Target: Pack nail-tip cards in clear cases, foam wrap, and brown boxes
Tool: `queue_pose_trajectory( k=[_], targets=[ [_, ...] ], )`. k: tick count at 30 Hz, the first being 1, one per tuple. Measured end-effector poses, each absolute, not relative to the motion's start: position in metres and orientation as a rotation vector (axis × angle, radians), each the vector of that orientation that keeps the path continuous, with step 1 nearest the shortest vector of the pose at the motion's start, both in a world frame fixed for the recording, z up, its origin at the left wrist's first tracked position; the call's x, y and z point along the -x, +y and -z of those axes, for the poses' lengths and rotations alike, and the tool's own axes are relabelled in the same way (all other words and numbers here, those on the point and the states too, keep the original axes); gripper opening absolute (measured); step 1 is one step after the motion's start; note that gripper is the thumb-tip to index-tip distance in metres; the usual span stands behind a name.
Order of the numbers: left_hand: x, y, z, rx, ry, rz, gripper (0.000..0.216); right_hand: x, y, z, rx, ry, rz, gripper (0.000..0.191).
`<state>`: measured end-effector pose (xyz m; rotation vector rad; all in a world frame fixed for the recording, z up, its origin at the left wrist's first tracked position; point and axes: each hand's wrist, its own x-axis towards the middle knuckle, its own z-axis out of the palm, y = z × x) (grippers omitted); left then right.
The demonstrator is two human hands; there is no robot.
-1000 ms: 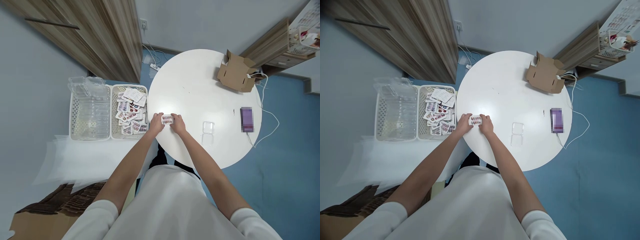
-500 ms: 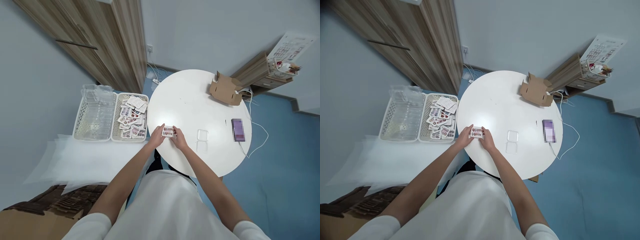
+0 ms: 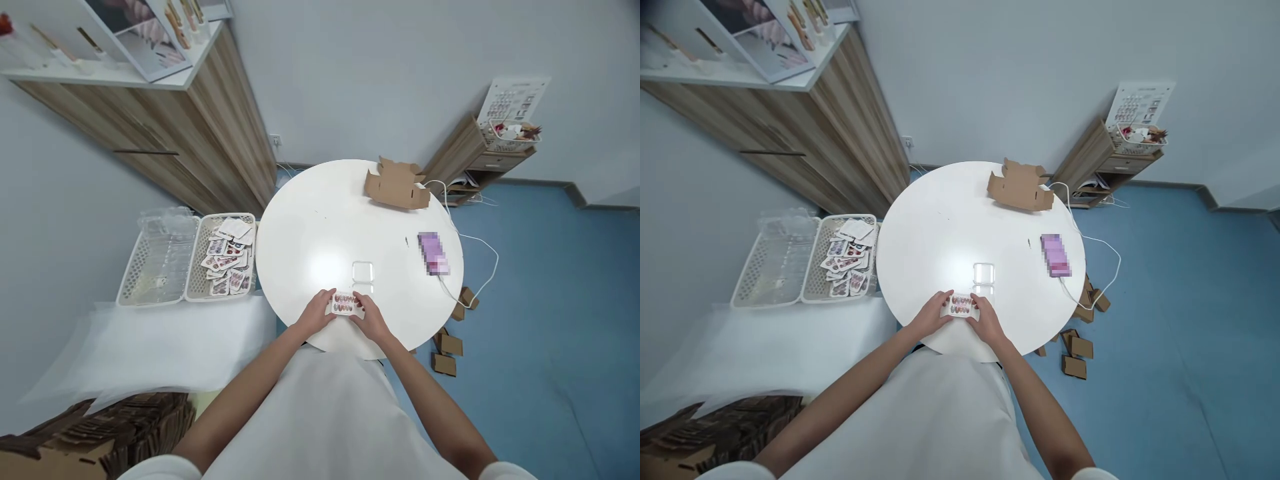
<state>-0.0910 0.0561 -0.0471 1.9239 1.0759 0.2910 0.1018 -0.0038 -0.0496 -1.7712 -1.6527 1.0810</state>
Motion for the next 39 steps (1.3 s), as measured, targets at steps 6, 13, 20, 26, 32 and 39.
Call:
queue_pose_trajectory(
  k=[6, 13, 20, 26, 32, 39],
  targets=[
    [0.039, 0.058, 0.049, -2.011, 1.110, -0.163, 0.063, -0.154, -0.008, 0.056, 1.823, -1.626, -1.075, 0.058],
    [0.010, 0.066, 0.054, -2.054, 1.283, 0.035, 0.065, -0.176, 0.010, 0.072, 1.839, -1.638, -1.145, 0.061],
    [0.003, 0.067, 0.062, -2.029, 1.345, 0.059, 0.068, -0.177, 0.020, 0.082, 1.882, -1.680, -1.120, 0.062],
    [0.002, 0.064, 0.069, -1.989, 1.335, 0.049, 0.068, -0.180, 0.024, 0.084, 1.884, -1.727, -1.106, 0.061],
    [0.002, 0.062, 0.074, -1.993, 1.351, 0.012, 0.068, -0.180, 0.024, 0.085, 1.928, -1.727, -1.090, 0.061],
    [0.005, 0.061, 0.080, -1.960, 1.340, -0.025, 0.069, -0.178, 0.022, 0.086, 1.973, -1.751, -1.072, 0.063]
  ],
)
